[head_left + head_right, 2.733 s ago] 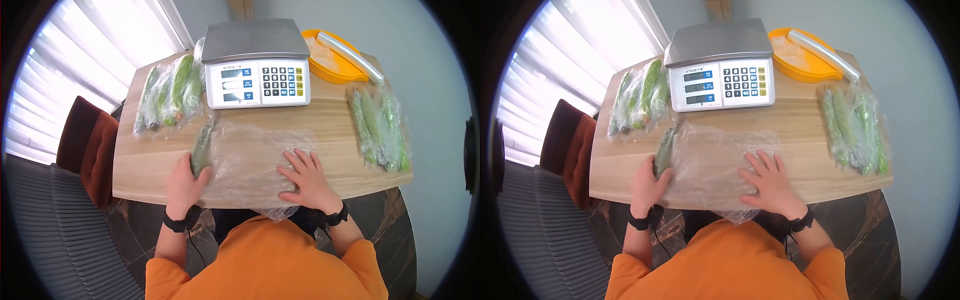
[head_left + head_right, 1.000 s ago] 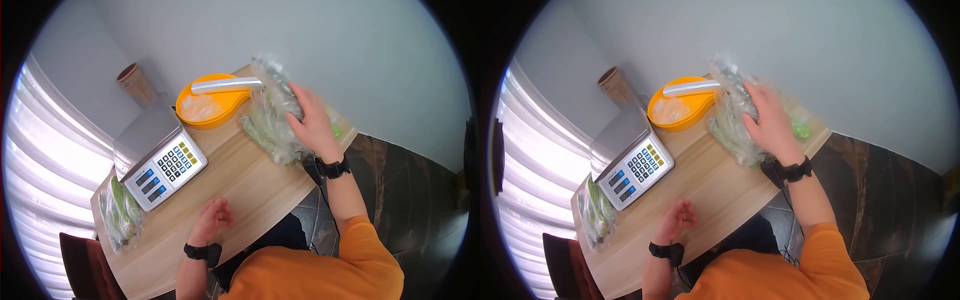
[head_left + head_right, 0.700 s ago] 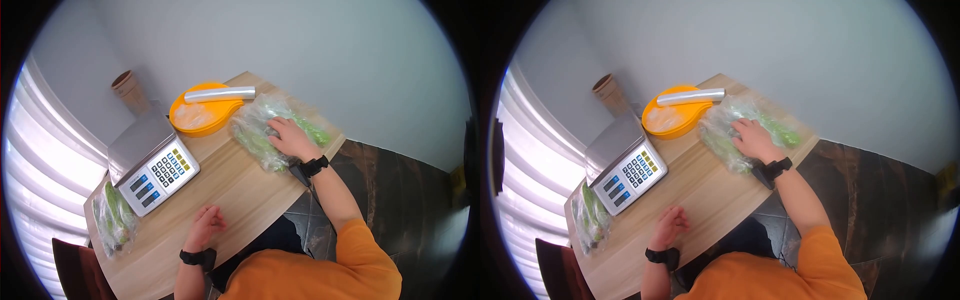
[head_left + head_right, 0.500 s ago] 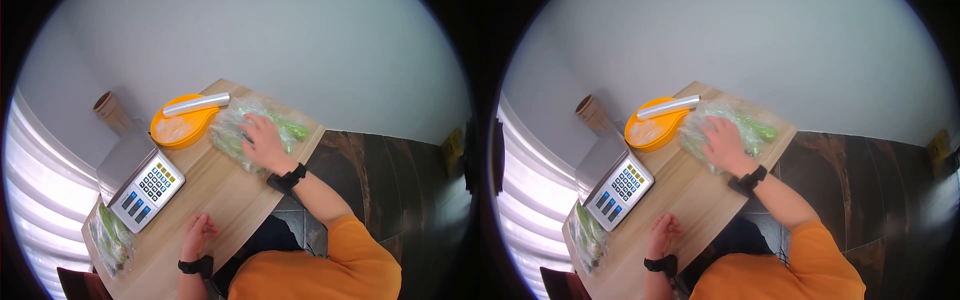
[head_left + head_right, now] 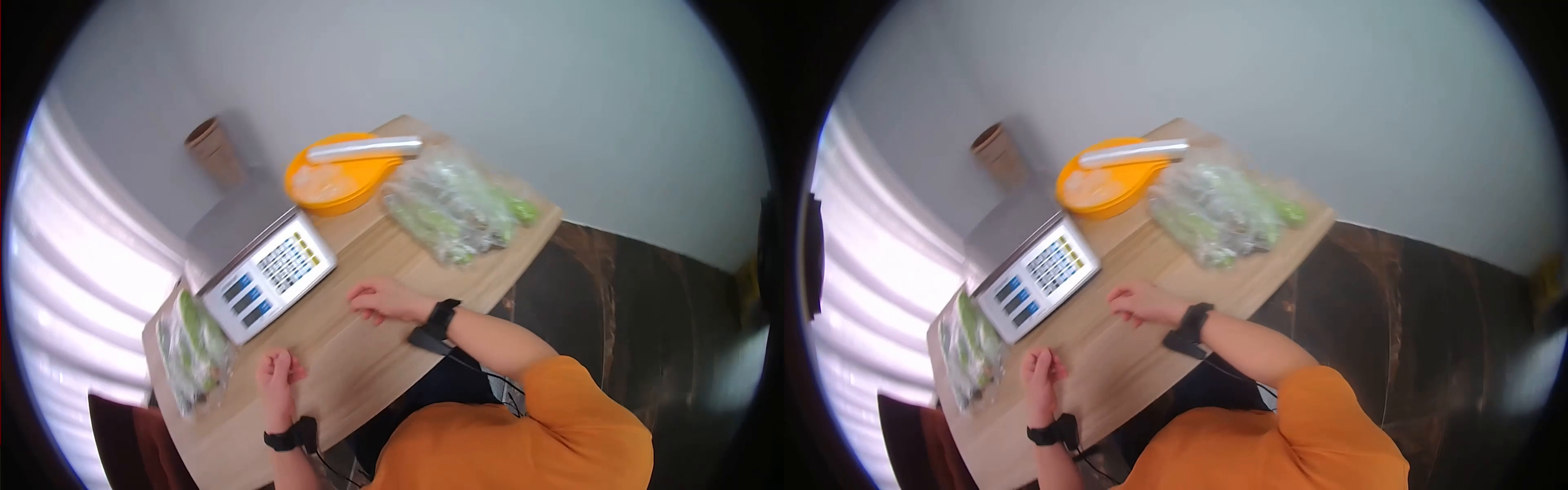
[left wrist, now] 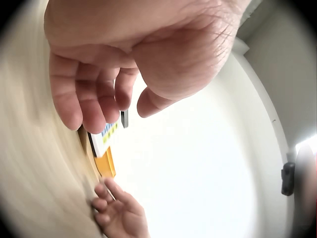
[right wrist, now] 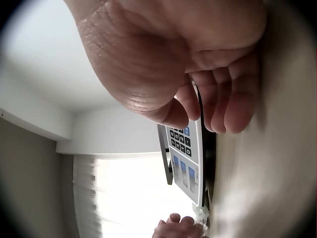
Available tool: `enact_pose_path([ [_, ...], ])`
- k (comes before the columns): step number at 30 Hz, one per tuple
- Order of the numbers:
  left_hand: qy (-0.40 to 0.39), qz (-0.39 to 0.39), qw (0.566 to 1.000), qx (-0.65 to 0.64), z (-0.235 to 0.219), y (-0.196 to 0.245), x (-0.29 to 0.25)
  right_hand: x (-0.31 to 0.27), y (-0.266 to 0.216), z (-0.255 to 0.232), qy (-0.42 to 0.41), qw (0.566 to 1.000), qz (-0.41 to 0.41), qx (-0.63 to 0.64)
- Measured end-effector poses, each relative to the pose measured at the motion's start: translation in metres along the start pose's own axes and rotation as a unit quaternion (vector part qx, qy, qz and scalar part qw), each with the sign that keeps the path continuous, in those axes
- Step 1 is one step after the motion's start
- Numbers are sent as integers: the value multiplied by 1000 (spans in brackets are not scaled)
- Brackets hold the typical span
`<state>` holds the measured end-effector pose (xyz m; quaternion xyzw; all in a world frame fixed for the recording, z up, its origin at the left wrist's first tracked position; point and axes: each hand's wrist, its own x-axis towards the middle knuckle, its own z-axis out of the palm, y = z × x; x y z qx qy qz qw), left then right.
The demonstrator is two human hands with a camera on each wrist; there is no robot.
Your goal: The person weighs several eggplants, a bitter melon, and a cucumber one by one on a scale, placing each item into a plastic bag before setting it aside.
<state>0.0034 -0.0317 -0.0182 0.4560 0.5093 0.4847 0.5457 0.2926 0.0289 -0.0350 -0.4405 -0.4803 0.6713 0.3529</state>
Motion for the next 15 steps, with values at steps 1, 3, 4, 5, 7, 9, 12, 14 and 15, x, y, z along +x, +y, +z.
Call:
enact_pose_path([
  [1,43,41,997,40,-17,7,-2,2,3,-3,-10,1000,1,-21],
  [3,176,166,953,184,-58,7,2,2,-1,-5,-21,999,3,-43],
  [4,253,240,892,288,-76,8,5,0,0,-4,-8,1000,-4,-25],
  [5,313,256,864,299,-84,19,4,0,1,-4,1,1000,-13,-3],
  [7,395,303,752,433,-121,20,11,4,6,-9,-13,999,-17,43],
  [9,426,309,676,515,-139,26,19,8,9,-14,-24,996,-28,81],
  [12,398,240,697,546,-155,22,38,7,13,-19,-35,989,-40,136],
  [14,358,161,738,549,-153,24,52,7,13,-18,-38,988,-44,140],
  [15,351,117,724,582,-152,24,58,6,13,-19,-38,988,-46,141],
])
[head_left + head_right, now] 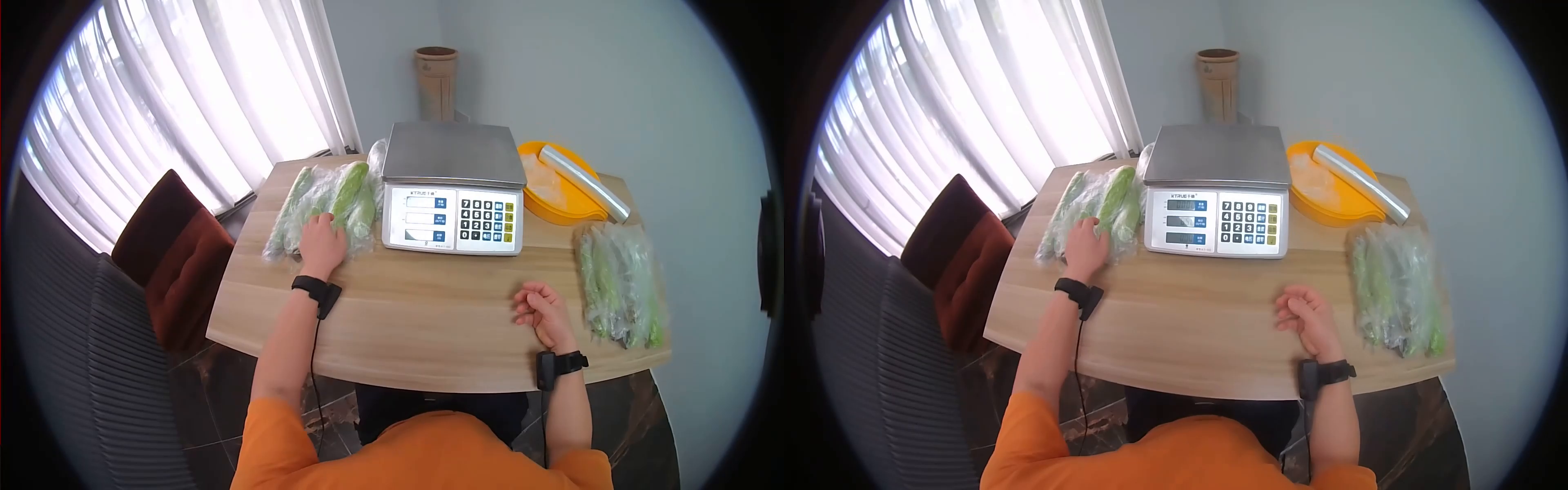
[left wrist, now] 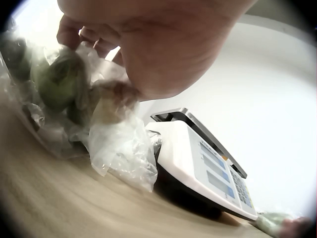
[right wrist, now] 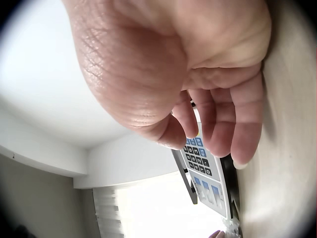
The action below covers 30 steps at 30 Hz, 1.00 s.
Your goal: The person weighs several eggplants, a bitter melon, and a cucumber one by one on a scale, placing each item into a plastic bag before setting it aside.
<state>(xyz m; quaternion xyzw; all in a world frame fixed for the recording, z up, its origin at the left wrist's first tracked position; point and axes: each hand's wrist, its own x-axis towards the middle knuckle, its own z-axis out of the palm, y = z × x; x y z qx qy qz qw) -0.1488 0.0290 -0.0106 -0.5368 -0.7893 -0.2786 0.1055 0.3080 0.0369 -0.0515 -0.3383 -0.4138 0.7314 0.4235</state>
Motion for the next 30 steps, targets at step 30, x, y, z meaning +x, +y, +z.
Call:
enact_pose_path([
  [30,-203,-141,575,-780,-28,-11,17,1,-4,17,-196,974,94,-69],
])
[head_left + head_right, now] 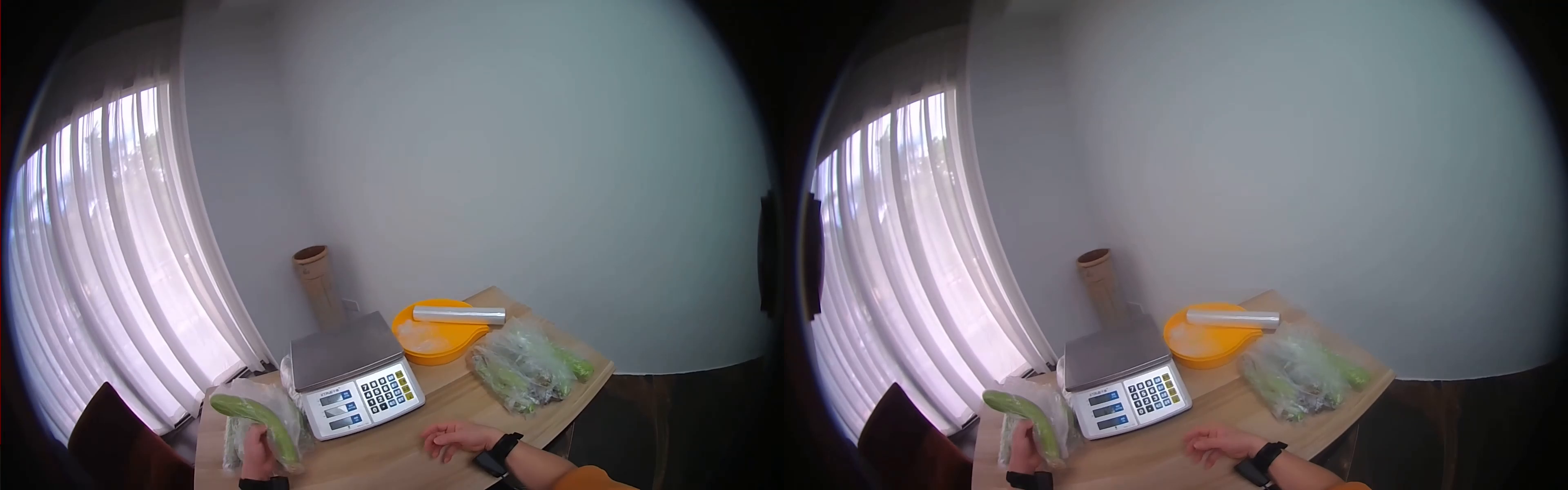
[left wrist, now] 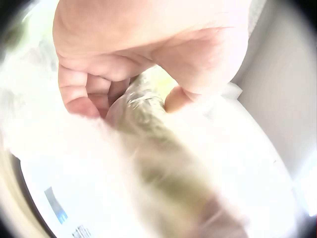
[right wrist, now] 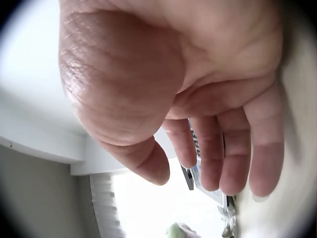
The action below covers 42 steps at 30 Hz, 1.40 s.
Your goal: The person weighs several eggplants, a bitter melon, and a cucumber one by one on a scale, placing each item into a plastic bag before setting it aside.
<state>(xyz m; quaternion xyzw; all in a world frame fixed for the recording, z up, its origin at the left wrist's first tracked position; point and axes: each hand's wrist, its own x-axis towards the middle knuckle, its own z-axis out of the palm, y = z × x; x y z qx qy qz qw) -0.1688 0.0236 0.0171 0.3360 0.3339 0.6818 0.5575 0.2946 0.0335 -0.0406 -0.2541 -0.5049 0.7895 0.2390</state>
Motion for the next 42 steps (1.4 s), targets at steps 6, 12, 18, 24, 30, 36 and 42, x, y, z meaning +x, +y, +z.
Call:
enact_pose_path([
  [6,-201,-129,969,-60,51,-64,-57,39,-31,72,-69,996,11,-63],
  [12,-202,-213,953,-77,107,-92,-93,58,-26,89,-73,994,-18,-79],
  [18,-174,-245,935,-189,119,-93,-102,57,-19,97,82,987,-84,-108],
  [24,-104,-288,911,-276,113,-103,-107,42,-20,86,150,968,-196,50],
  [30,-47,-290,925,-241,107,-103,-113,18,-40,88,255,931,-260,-20],
  [36,12,-267,946,-185,93,-108,-114,-3,-43,89,291,923,-243,-58],
  [42,5,-249,960,-128,80,-101,-117,-7,-17,49,302,899,-187,-258],
])
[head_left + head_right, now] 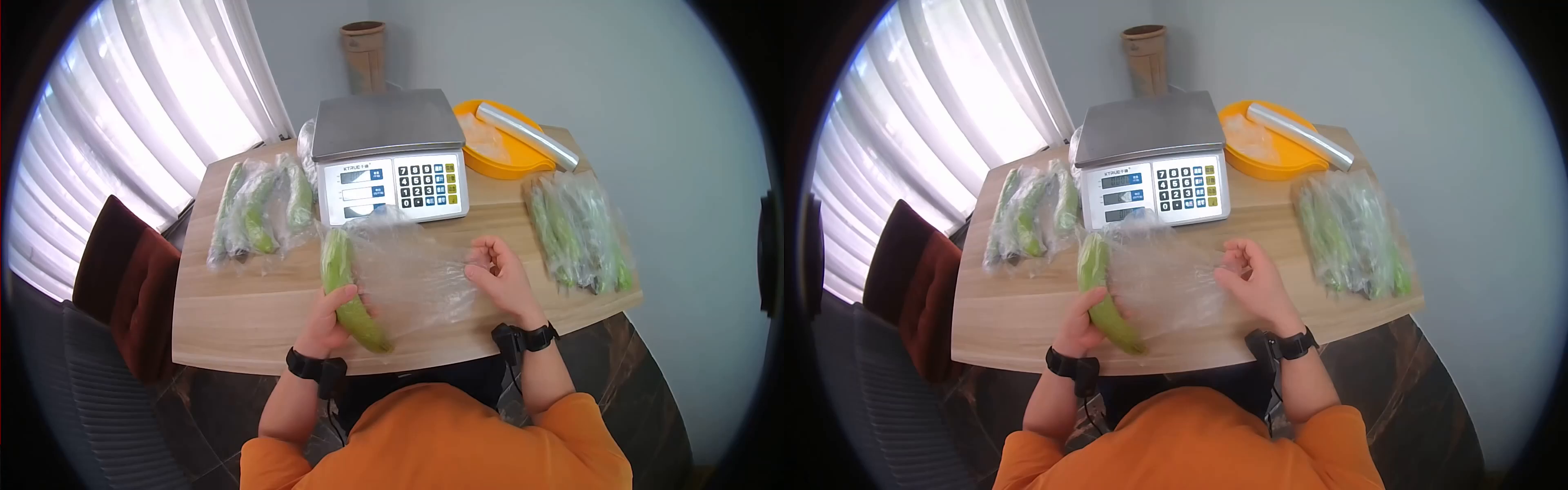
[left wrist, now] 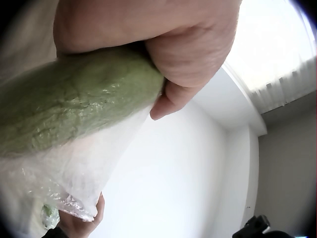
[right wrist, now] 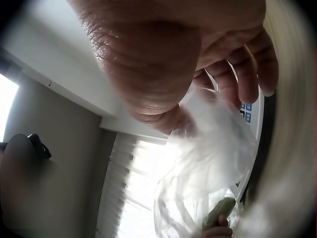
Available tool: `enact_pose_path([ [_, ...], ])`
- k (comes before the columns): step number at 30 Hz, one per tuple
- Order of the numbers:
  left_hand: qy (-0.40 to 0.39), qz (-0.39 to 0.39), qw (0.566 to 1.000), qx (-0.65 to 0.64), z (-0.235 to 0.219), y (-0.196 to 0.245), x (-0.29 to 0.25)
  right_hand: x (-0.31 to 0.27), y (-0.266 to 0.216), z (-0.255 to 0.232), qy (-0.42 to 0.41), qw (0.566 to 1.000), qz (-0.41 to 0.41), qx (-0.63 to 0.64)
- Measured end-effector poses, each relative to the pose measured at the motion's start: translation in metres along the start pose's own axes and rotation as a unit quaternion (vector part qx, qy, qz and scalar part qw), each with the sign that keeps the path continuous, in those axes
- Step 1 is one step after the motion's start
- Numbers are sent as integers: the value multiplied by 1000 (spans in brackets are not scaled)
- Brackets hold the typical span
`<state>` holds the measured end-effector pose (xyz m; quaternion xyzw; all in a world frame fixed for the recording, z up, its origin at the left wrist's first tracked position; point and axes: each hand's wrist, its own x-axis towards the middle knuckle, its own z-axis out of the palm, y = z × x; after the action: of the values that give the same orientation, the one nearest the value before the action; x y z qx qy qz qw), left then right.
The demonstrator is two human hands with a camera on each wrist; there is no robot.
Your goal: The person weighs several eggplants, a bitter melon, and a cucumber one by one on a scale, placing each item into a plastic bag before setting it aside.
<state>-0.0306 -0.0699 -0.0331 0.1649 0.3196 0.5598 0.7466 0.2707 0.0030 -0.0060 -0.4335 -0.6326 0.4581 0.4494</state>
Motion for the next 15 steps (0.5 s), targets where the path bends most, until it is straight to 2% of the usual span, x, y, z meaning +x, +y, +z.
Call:
enact_pose_path([
  [3,-51,-9,998,25,10,5,-7,3,-18,5,-7,1000,19,11],
  [6,-90,-29,995,45,13,5,-2,12,-8,11,-61,996,51,-35],
  [9,-99,-38,991,83,11,7,0,13,-13,13,-196,966,167,14],
  [12,-95,-19,987,129,15,11,-4,10,-3,13,-217,968,126,13],
  [15,-87,14,986,144,15,9,-5,5,-9,11,-143,979,122,80],
])
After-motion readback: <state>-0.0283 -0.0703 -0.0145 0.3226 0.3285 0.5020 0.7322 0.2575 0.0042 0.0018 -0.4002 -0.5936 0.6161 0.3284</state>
